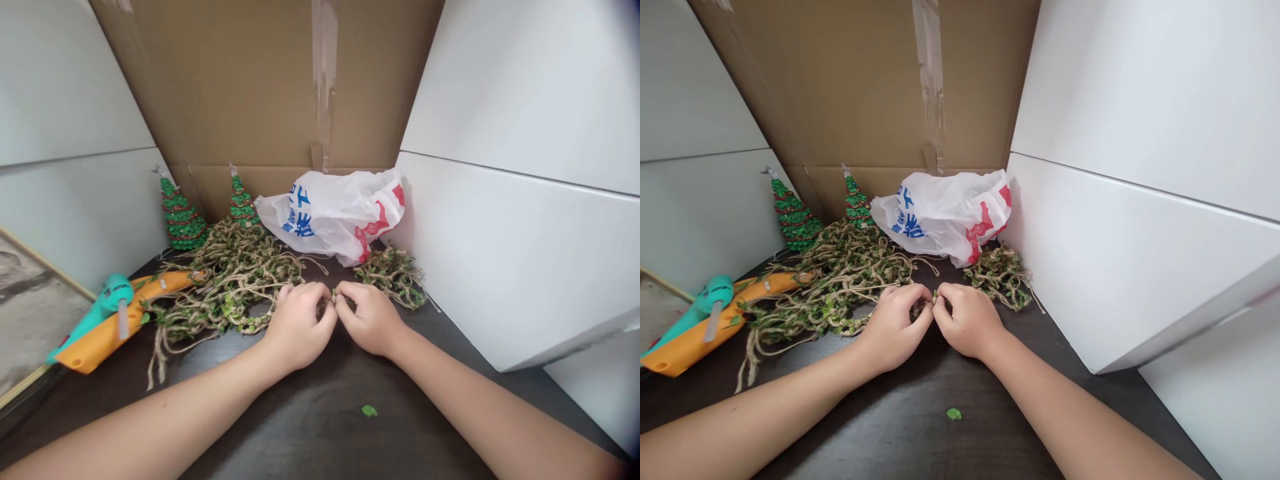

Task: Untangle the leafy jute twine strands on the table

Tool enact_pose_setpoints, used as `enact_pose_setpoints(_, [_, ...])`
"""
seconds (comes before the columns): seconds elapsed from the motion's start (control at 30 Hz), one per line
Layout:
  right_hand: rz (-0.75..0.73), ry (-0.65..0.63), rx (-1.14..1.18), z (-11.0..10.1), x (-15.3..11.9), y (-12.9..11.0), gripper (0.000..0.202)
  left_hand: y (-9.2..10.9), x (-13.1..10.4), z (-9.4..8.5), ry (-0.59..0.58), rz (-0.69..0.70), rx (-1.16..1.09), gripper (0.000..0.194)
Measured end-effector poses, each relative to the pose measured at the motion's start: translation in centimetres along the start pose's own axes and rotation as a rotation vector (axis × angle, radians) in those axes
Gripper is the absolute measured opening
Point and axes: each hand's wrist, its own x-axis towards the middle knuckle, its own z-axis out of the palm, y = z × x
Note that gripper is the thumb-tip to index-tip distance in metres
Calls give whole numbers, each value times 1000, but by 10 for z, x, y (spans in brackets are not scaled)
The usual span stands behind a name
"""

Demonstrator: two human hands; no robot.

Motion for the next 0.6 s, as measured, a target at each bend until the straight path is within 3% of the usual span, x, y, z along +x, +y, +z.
enact_pose_setpoints(0.6, [-26,28,50,1,0,-2,24,-1,-1,-2,26,-37,-30,16])
